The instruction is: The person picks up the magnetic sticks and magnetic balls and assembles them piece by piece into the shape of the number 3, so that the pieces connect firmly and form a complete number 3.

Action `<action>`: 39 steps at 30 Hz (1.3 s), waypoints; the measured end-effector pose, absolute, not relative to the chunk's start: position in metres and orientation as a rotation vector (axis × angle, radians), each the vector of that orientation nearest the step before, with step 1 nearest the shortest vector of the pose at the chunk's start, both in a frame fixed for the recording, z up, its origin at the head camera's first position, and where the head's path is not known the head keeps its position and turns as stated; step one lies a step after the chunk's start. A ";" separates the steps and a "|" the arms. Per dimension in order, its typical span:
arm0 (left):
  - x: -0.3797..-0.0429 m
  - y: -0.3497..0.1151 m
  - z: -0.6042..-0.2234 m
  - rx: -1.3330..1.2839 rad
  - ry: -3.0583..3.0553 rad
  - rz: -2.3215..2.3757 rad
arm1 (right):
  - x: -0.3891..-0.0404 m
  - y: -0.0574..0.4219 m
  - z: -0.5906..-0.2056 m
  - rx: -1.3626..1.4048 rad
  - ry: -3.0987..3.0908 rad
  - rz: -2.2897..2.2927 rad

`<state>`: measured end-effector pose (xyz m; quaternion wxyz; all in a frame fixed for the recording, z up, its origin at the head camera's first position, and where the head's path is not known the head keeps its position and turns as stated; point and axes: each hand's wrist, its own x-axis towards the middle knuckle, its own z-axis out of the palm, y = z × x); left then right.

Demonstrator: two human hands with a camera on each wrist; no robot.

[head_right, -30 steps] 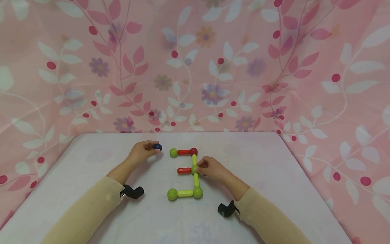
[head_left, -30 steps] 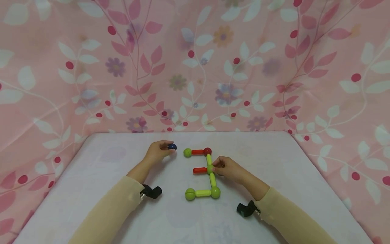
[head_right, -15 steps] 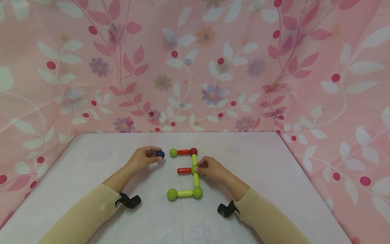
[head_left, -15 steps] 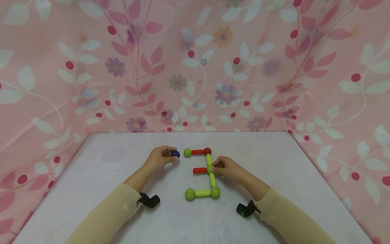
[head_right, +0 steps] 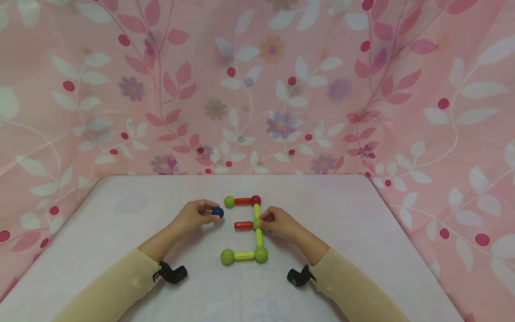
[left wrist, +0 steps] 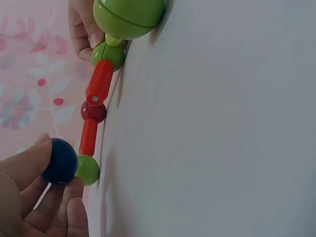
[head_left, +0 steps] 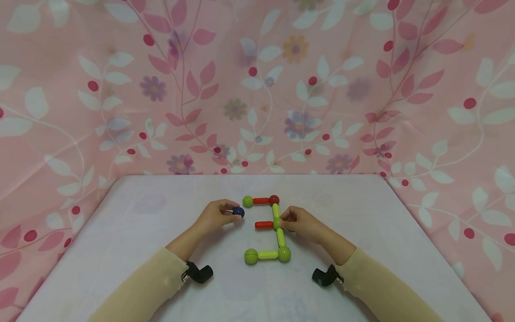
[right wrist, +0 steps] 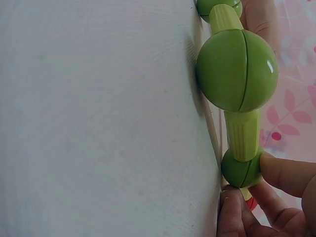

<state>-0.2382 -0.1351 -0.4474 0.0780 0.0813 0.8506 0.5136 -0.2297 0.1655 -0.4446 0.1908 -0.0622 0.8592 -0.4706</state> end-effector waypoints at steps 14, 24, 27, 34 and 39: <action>-0.229 -0.124 -0.457 0.270 2.503 1.484 | -0.229 0.165 -0.443 -0.208 2.420 -1.317; -0.227 -0.120 -0.460 0.330 2.486 1.444 | -0.228 0.166 -0.445 -0.224 2.420 -1.332; -0.227 -0.119 -0.461 0.352 2.490 1.429 | -0.228 0.166 -0.444 -0.234 2.420 -1.332; -0.228 -0.117 -0.461 0.364 2.505 1.409 | -0.228 0.166 -0.444 -0.234 2.423 -1.324; -0.228 -0.116 -0.463 0.366 2.504 1.405 | -0.227 0.167 -0.444 -0.242 2.419 -1.325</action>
